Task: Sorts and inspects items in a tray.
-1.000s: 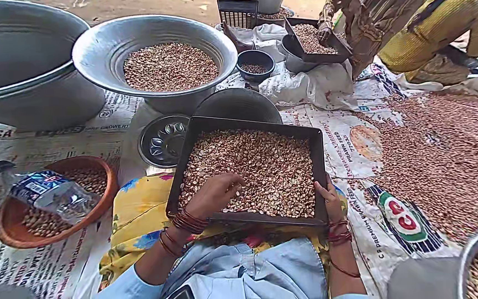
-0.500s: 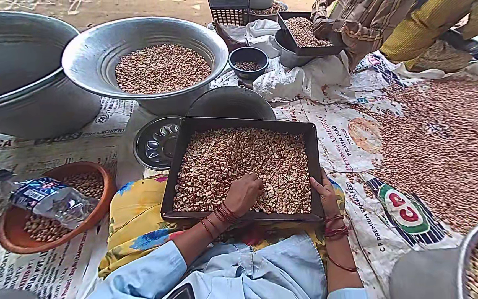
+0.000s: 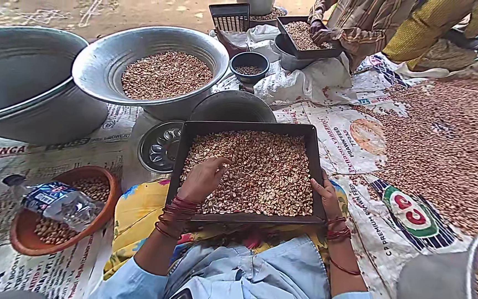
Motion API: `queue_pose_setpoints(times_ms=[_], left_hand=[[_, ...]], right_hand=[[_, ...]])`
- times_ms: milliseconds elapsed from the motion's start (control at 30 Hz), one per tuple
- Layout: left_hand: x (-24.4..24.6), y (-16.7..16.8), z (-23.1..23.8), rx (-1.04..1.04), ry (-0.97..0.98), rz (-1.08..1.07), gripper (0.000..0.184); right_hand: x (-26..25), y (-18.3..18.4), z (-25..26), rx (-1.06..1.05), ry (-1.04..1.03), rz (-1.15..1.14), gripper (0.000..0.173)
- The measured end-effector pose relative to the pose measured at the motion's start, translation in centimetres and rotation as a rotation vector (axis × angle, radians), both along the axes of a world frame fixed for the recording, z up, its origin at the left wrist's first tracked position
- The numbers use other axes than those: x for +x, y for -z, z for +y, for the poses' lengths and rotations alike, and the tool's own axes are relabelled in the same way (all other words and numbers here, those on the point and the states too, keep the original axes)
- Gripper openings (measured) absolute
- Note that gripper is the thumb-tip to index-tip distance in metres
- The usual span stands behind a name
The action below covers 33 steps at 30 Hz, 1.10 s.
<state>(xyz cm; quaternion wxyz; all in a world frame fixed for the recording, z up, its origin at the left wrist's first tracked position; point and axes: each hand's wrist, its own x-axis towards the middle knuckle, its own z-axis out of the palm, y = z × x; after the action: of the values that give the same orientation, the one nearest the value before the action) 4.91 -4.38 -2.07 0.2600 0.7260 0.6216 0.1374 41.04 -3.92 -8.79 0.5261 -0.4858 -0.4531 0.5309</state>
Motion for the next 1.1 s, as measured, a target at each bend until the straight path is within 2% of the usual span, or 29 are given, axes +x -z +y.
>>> queue_pose_setpoints(times_ms=[67,133,200,300,333,400,533,667,767,967,1100], left_hand=[[2.1,0.8,0.3,-0.040,-0.116,0.238,0.037],[5.5,1.6,0.4,-0.199,-0.060,0.266,0.049],[8.2,2.6,0.3,-0.264,0.070,0.038,0.059],[9.8,2.9,1.1,-0.220,0.123,-0.566,0.057],[9.9,2.5,1.5,-0.157,0.083,-0.681,0.054],[9.0,1.4,2.2,-0.001,-0.013,-0.730,0.047],[5.7,0.0,2.1,0.145,-0.084,-0.580,0.028],[3.4,2.2,0.4,0.289,-0.035,-0.175,0.018],[3.3,3.9,-0.5,0.262,0.002,-0.009,0.017],[4.9,5.3,-0.3,0.122,0.047,0.154,0.021],[4.2,4.6,0.4,0.028,-0.023,-0.047,0.024]], right_hand=[[-0.1,-0.2,0.0,-0.006,0.004,-0.018,0.062],[-0.1,-0.2,0.1,-0.003,-0.002,-0.018,0.062],[0.0,-0.2,0.0,-0.006,-0.005,-0.015,0.061],[0.1,-0.1,-0.1,-0.002,-0.014,0.000,0.060],[0.1,-0.1,-0.1,-0.002,-0.013,-0.003,0.060],[0.2,0.0,-0.2,0.007,-0.011,-0.001,0.061],[0.1,-0.1,0.0,0.015,-0.017,0.004,0.060],[0.1,-0.2,0.0,0.008,-0.026,-0.004,0.061],[0.1,-0.2,0.0,0.002,-0.022,-0.011,0.061],[0.0,-0.2,-0.2,-0.014,-0.006,-0.016,0.062],[0.0,-0.1,-0.2,-0.007,-0.001,-0.013,0.063]])
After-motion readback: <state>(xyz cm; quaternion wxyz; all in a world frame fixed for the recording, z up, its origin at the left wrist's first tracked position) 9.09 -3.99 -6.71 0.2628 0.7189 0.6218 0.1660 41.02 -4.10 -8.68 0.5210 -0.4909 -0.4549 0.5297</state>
